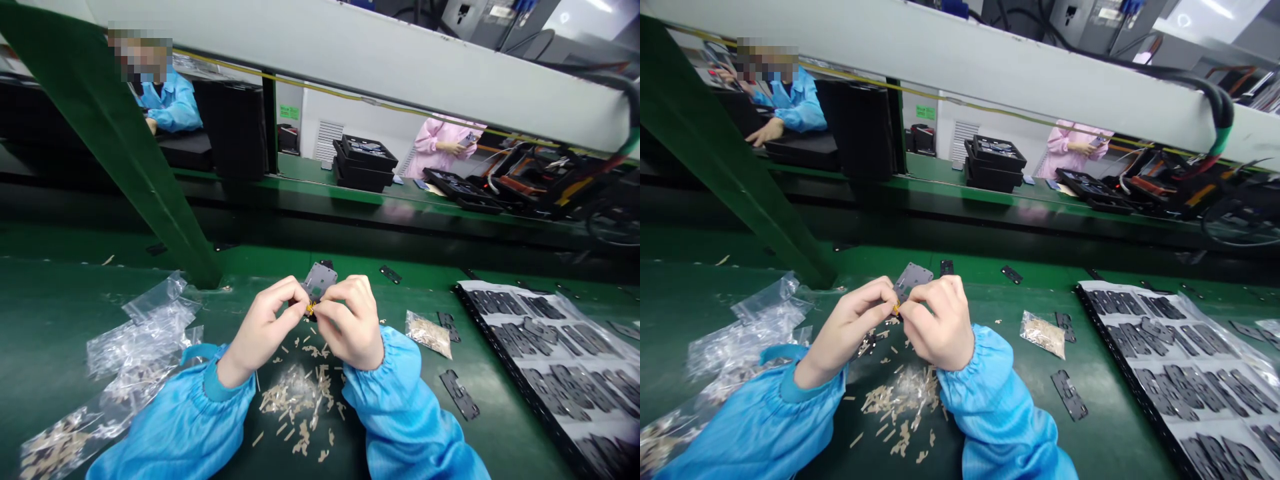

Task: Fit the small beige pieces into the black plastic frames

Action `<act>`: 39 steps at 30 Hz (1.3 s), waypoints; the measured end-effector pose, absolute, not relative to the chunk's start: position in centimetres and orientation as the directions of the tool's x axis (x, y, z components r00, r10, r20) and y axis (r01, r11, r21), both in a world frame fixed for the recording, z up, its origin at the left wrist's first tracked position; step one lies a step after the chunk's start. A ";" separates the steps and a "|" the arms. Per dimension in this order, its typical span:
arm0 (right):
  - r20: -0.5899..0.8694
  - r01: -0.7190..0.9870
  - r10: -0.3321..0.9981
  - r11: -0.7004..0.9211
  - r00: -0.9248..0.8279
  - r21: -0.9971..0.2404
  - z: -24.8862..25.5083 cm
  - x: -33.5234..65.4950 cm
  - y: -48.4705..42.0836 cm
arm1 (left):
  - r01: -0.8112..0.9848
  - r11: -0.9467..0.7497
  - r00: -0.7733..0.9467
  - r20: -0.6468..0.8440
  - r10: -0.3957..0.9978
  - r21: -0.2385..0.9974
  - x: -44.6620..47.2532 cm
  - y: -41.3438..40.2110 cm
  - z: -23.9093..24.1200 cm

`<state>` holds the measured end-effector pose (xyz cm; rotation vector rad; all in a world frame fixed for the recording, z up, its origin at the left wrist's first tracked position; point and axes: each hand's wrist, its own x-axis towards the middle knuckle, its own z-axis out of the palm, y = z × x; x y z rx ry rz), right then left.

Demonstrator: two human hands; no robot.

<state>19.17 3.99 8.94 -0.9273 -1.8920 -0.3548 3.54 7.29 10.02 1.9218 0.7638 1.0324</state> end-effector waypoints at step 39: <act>0.580 0.356 0.805 0.508 0.129 -0.784 9.7 18.5 3.3 | 0.457 -0.822 0.275 0.825 0.494 0.340 4.5 5.2 9.5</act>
